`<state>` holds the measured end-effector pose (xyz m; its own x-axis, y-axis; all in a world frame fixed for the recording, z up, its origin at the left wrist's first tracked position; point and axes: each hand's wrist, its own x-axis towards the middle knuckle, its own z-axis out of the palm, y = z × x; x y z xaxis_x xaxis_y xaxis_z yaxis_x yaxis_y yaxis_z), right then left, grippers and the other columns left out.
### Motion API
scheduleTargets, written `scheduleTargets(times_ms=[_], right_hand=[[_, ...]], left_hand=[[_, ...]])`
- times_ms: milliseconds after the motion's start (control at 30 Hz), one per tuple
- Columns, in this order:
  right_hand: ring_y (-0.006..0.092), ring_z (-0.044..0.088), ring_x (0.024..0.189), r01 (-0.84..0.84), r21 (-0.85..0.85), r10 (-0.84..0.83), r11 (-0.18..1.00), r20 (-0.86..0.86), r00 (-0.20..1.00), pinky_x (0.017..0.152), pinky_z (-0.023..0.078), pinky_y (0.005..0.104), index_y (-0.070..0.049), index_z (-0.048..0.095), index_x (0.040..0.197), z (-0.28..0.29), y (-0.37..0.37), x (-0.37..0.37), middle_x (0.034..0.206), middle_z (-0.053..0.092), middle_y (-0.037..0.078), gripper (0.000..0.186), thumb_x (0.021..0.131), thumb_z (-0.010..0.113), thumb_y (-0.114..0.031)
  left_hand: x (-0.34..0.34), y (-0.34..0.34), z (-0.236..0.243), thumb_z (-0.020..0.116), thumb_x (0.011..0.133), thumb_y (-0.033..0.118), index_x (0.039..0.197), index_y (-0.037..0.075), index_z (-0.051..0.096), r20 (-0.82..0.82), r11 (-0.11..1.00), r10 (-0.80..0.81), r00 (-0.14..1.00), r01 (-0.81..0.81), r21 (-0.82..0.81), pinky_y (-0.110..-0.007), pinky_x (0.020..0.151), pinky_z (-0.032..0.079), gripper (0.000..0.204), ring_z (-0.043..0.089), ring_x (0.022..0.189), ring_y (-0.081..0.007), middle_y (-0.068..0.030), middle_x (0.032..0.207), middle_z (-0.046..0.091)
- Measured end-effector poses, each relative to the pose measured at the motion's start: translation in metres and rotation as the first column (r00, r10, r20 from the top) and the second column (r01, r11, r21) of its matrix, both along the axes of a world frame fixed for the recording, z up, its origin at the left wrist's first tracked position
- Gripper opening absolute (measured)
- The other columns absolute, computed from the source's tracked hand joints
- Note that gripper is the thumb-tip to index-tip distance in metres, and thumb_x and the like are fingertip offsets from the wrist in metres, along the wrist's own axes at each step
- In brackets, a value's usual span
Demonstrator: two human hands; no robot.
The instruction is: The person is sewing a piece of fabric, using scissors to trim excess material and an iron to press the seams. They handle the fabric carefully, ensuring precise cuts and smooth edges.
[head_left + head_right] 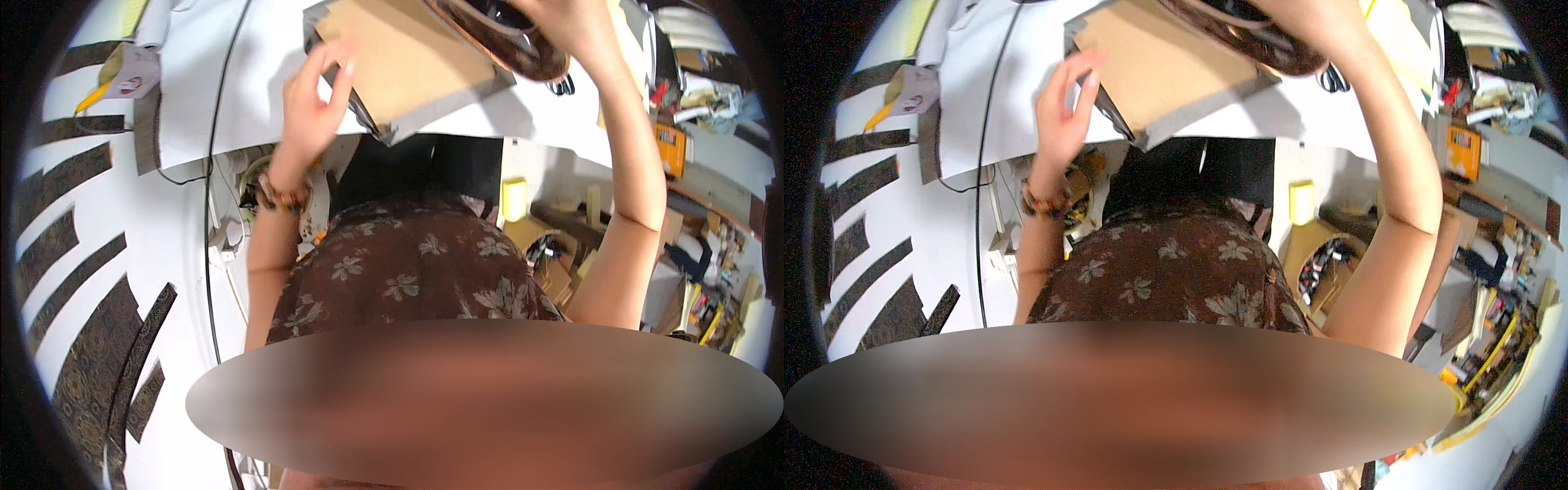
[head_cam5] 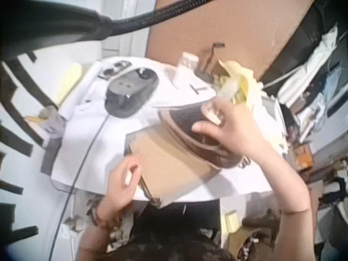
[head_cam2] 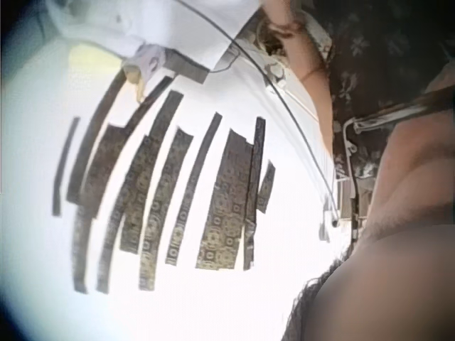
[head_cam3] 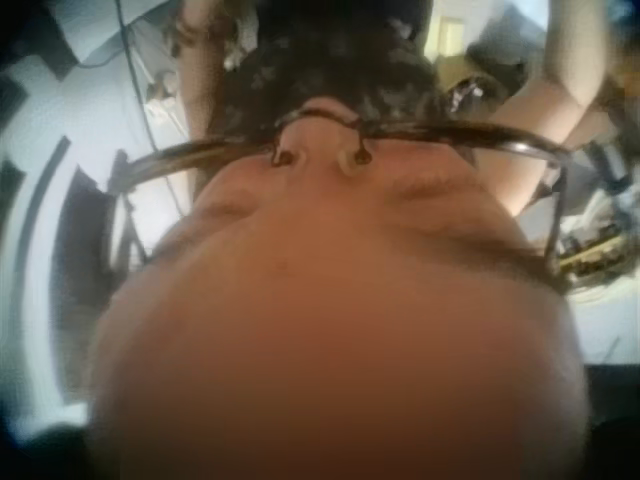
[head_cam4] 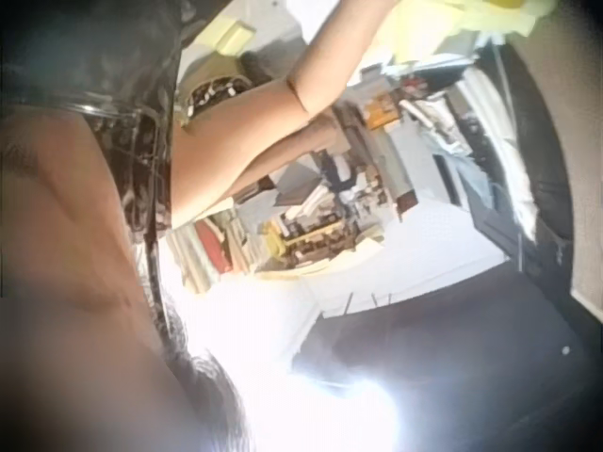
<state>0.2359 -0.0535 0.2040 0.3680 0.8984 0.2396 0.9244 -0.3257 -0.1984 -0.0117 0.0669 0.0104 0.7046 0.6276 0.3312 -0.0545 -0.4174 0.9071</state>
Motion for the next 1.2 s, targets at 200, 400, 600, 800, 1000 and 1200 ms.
scheduleTargets(times_ms=[200,400,600,800,1000,1200], right_hand=[[0.0163,0.068,0.103,-0.544,0.283,0.573,0.79,-0.027,0.819,0.091,0.054,0.032,-0.005,0.063,0.12,0.056,0.132,0.068,0.108,0.072,0.011,0.048,0.078,0.086,-0.007],[0.0252,0.07,0.082,-0.621,-0.011,0.619,0.784,-0.069,0.782,0.074,0.054,0.0388,-0.004,0.068,0.102,0.025,0.286,0.096,0.086,0.072,0.014,0.027,0.077,0.067,0.006],[0.0392,0.07,0.095,-0.635,-0.118,0.646,0.763,0.133,0.752,0.082,0.055,0.0464,-0.01,0.07,0.109,-0.053,0.361,0.137,0.098,0.074,0.018,0.035,0.076,0.067,0.0],[0.0394,0.068,0.094,-0.546,-0.009,0.413,0.838,0.664,0.623,0.085,0.056,0.0445,-0.011,0.069,0.11,-0.055,0.343,0.15,0.095,0.07,0.015,0.032,0.078,0.073,-0.009],[0.0361,0.068,0.097,-0.499,0.166,0.514,0.85,-0.058,0.856,0.093,0.054,0.0444,-0.003,0.069,0.109,-0.088,0.197,0.093,0.1,0.069,0.02,0.03,0.085,0.075,-0.021],[0.036,0.069,0.103,-0.637,-0.105,0.6,0.764,-0.248,0.761,0.094,0.054,0.0453,0.001,0.069,0.116,-0.178,0.137,0.092,0.112,0.072,0.024,0.058,0.088,0.075,-0.049]], left_hand=[[-0.058,-0.066,-0.035,0.049,0.108,0.018,0.09,-0.004,0.066,0.015,0.807,0.082,0.996,-0.058,-0.587,-0.028,0.07,0.049,0.034,0.062,0.071,-0.0126,-0.0075,0.075,0.067],[-0.053,-0.118,-0.078,0.056,0.106,0.028,0.11,-0.004,0.063,0.228,0.492,-0.22,0.948,0.31,-0.814,-0.032,0.084,0.053,0.034,0.066,0.096,-0.0174,-0.0156,0.108,0.071],[-0.021,-0.128,-0.067,0.07,0.098,0.009,0.115,-0.006,0.065,0.278,0.406,-0.232,0.932,0.352,-0.843,-0.03,0.09,0.055,0.023,0.066,0.106,-0.0149,-0.0162,0.124,0.07],[-0.008,-0.141,-0.072,0.068,0.101,0.011,0.114,-0.007,0.069,0.215,0.406,-0.075,0.974,0.226,-0.886,-0.03,0.082,0.058,0.022,0.071,0.092,-0.016,-0.0145,0.106,0.075],[-0.003,-0.145,-0.067,0.066,0.102,0.018,0.107,-0.008,0.072,0.139,0.425,0.001,0.99,0.125,-0.896,-0.032,0.068,0.06,0.026,0.073,0.075,-0.0207,-0.019,0.098,0.077],[0.004,-0.143,-0.022,0.067,0.101,0.02,0.095,-0.009,0.071,0.106,0.509,0.135,0.985,0.023,-0.861,-0.03,0.067,0.061,0.03,0.074,0.073,-0.0203,-0.0197,0.087,0.076]])
